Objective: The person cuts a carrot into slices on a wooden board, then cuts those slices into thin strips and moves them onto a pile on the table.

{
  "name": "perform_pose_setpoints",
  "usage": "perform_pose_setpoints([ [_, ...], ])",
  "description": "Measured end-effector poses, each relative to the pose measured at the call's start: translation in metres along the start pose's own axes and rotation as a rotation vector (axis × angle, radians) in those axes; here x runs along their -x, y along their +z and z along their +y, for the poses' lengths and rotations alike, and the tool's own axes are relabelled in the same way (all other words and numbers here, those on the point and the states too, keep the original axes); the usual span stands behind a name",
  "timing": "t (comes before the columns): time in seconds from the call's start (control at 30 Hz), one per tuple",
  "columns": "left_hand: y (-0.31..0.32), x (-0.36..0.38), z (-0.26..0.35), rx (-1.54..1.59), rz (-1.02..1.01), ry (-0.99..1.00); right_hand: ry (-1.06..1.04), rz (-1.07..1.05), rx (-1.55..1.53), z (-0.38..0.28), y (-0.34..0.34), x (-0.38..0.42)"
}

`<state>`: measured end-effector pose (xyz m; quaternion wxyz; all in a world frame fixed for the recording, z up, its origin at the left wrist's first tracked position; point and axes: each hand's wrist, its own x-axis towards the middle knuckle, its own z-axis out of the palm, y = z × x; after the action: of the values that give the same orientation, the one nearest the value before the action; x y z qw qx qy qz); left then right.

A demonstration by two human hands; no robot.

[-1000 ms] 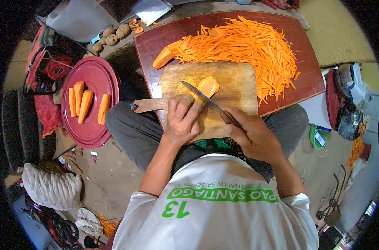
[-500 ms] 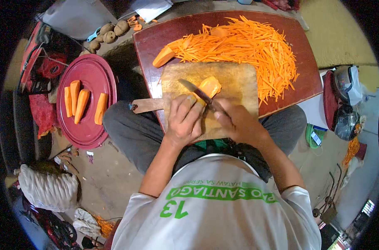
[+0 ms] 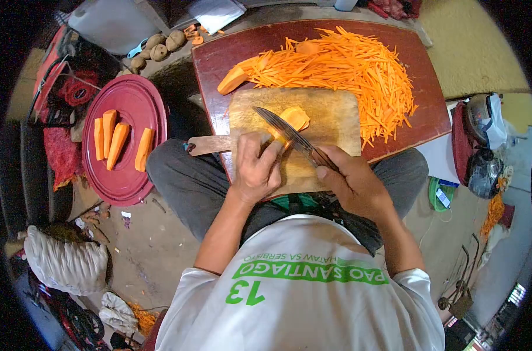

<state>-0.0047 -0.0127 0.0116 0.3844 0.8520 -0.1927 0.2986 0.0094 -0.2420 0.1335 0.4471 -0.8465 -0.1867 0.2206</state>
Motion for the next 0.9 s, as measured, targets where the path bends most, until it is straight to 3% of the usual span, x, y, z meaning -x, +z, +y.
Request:
perform_pose_setpoints([
  [0.53,-0.001,0.0,-0.002,0.031,0.016,0.054,-0.058,-0.011,0.139,0.003,0.012,0.0],
  [0.67,-0.002,-0.001,0.001,0.03,0.022,0.044,-0.01,-0.081,0.277,0.052,0.037,-0.013],
  [0.9,0.002,0.0,-0.003,0.014,0.047,0.036,-0.079,-0.04,0.032,0.05,0.019,-0.027],
])
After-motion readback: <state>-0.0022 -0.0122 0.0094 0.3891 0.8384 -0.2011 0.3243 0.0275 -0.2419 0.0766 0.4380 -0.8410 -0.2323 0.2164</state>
